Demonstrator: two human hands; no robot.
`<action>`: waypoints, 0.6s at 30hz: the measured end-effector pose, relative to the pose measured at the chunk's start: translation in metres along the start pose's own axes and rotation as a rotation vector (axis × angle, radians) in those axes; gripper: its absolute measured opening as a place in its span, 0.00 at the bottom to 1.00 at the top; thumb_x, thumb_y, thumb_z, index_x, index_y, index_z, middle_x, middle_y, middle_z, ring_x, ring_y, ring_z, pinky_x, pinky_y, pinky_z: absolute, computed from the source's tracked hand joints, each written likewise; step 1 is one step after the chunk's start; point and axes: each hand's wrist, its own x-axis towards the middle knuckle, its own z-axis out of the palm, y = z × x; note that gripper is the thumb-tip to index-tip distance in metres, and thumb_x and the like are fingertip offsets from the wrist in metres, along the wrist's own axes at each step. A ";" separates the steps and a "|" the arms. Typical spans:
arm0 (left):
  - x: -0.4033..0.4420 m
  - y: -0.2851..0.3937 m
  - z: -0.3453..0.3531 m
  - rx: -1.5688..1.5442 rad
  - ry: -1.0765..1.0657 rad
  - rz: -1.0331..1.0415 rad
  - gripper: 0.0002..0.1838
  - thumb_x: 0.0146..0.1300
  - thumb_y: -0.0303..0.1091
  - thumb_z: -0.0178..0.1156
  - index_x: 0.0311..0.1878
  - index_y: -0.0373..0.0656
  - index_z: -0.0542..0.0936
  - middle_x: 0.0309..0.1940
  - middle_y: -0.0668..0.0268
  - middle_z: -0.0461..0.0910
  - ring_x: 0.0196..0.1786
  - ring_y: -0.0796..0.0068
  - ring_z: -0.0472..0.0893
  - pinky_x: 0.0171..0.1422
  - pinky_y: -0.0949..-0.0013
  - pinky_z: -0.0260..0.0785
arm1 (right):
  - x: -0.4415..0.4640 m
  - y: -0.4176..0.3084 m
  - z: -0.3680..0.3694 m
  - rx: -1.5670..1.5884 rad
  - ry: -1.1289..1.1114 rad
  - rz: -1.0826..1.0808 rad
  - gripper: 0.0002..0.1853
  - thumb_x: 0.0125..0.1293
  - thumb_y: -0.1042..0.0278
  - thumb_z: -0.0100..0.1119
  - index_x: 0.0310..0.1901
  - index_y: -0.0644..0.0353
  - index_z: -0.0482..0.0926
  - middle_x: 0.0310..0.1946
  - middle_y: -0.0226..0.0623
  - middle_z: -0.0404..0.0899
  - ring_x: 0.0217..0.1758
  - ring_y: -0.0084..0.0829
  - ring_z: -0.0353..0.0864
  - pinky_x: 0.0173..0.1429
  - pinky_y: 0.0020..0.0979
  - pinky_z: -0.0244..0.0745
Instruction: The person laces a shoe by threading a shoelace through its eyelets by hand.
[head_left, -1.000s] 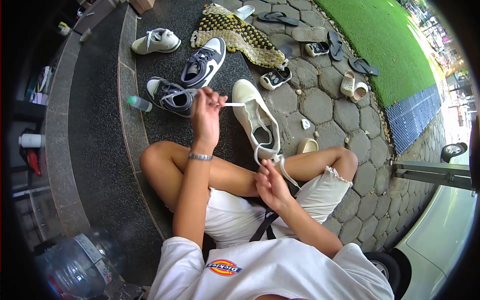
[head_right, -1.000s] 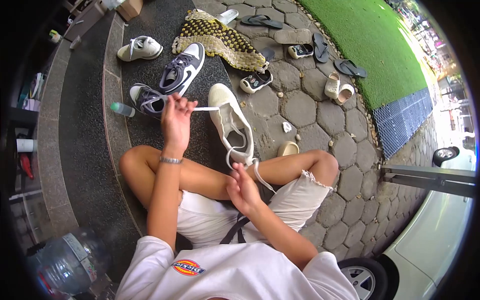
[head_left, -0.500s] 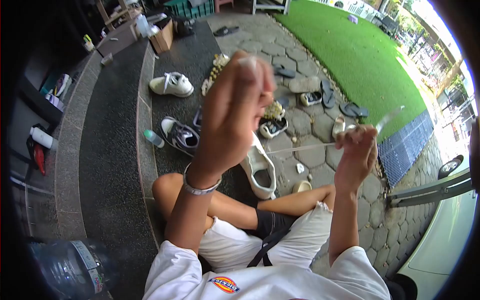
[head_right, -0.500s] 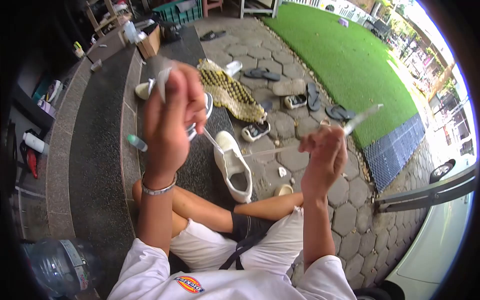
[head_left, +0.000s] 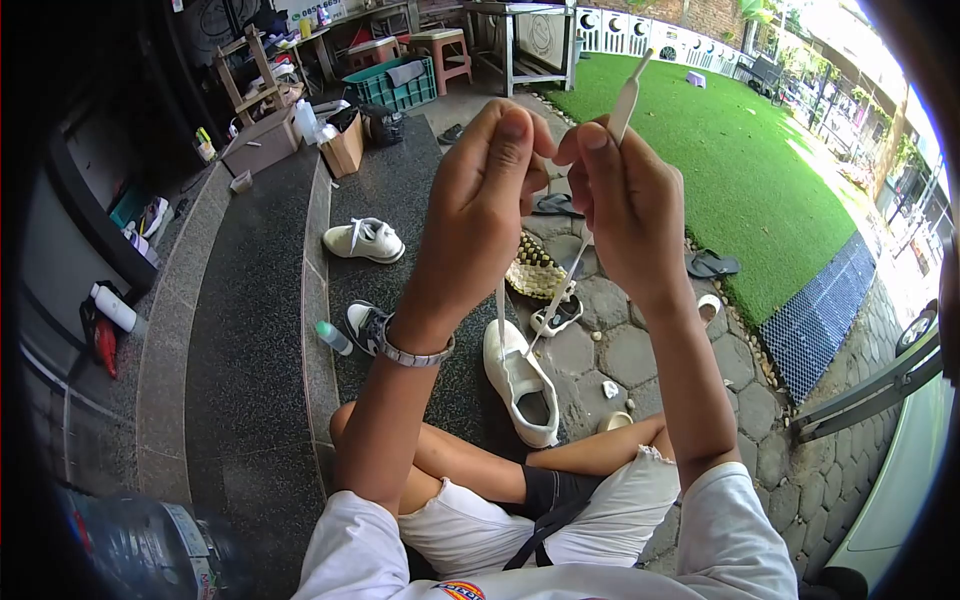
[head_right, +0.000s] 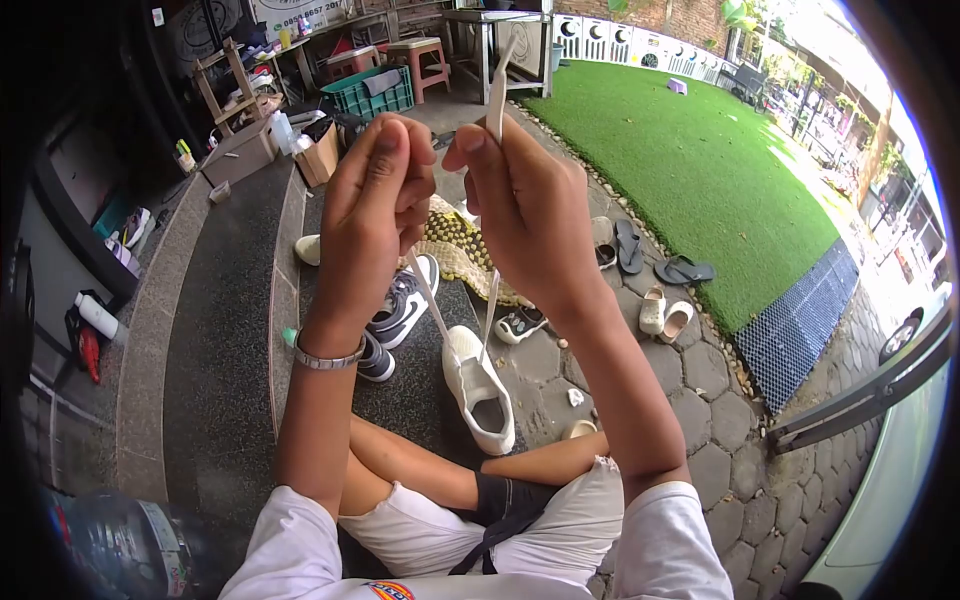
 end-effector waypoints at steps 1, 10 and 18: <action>0.001 0.000 -0.002 -0.003 0.008 0.002 0.20 0.86 0.49 0.45 0.42 0.44 0.75 0.25 0.79 0.65 0.26 0.91 0.60 0.29 0.81 0.51 | 0.002 -0.001 -0.001 -0.024 -0.008 -0.004 0.15 0.83 0.63 0.51 0.40 0.62 0.83 0.19 0.29 0.76 0.23 0.16 0.77 0.29 0.25 0.70; -0.036 0.016 -0.073 0.439 0.086 -0.129 0.27 0.82 0.55 0.47 0.38 0.42 0.81 0.21 0.80 0.62 0.24 0.87 0.57 0.30 0.76 0.50 | -0.081 0.029 -0.085 -0.507 -1.021 0.253 0.21 0.75 0.48 0.63 0.47 0.62 0.85 0.35 0.36 0.88 0.37 0.35 0.88 0.42 0.39 0.80; -0.153 -0.057 -0.179 2.031 0.206 -0.527 0.28 0.76 0.62 0.52 0.60 0.48 0.80 0.50 0.56 0.85 0.57 0.49 0.82 0.62 0.47 0.72 | -0.151 0.100 -0.080 -0.350 -1.143 0.669 0.19 0.70 0.55 0.68 0.54 0.59 0.86 0.47 0.46 0.89 0.50 0.43 0.90 0.59 0.41 0.82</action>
